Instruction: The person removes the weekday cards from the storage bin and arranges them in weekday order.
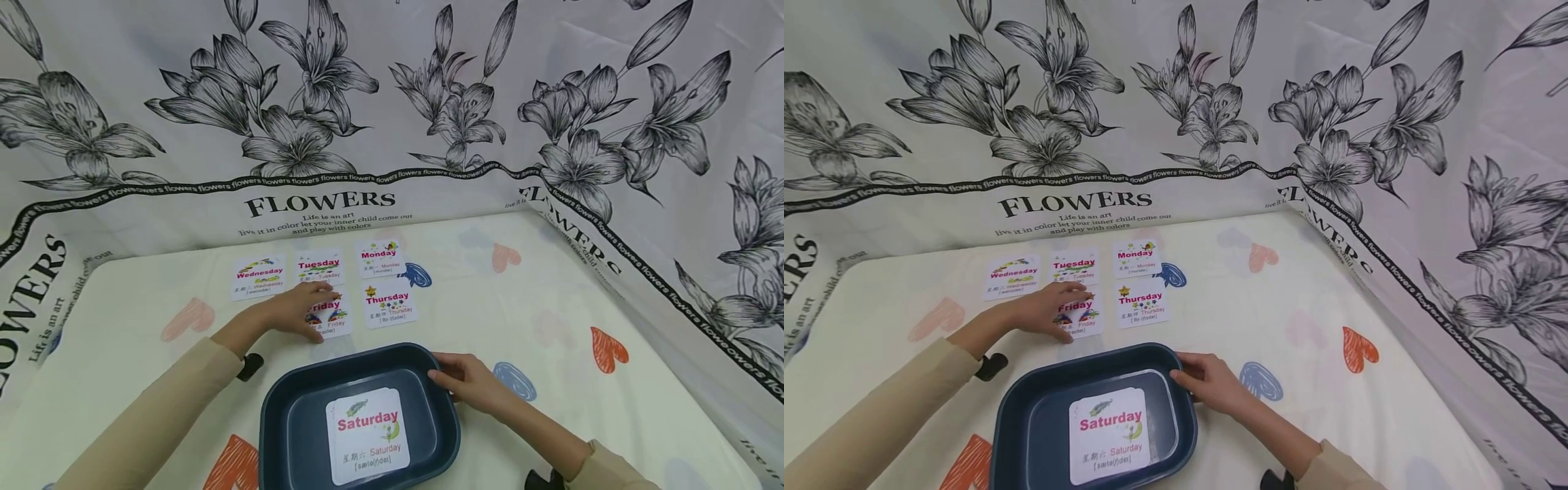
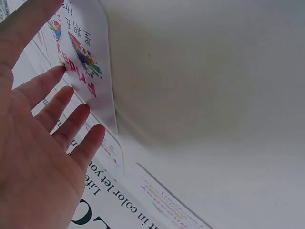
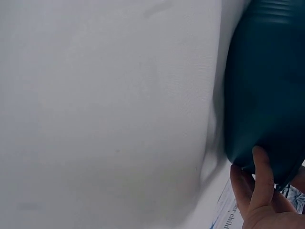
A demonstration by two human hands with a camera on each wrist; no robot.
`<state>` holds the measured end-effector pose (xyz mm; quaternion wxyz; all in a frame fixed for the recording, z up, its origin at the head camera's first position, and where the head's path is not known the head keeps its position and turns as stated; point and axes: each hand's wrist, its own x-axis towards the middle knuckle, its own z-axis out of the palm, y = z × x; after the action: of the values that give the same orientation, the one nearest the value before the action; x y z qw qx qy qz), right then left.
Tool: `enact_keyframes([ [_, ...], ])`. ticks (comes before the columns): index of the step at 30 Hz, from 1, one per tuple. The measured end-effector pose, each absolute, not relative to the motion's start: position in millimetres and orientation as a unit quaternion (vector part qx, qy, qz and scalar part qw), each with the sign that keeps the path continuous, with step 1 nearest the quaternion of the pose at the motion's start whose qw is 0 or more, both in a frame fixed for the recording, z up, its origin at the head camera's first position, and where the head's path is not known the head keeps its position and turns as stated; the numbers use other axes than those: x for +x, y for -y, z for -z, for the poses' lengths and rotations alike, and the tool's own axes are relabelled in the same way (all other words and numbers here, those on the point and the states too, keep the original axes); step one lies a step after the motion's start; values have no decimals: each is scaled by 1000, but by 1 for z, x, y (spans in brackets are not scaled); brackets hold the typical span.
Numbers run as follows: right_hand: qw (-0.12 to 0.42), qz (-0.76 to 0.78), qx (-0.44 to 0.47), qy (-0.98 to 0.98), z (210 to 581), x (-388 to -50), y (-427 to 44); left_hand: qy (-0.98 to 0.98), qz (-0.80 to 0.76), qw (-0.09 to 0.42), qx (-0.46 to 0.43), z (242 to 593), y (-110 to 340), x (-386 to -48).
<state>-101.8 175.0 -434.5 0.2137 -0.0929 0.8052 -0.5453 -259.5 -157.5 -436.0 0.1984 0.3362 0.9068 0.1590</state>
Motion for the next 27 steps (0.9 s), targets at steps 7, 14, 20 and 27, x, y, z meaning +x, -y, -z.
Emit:
enact_keyframes([
  [7,216,550,-94,-801,435,-102,-175,-916,-136,157,343,429,154,-255],
  [14,211,546,-99,-805,437,-102,-175,-918,-184,116,333,410,149,-240],
  [20,211,545,-93,-806,437,-102,-175,-911,-209,90,345,395,149,-223],
  [27,213,545,-93,-805,436,-102,-177,-914,-202,55,348,386,154,-200],
])
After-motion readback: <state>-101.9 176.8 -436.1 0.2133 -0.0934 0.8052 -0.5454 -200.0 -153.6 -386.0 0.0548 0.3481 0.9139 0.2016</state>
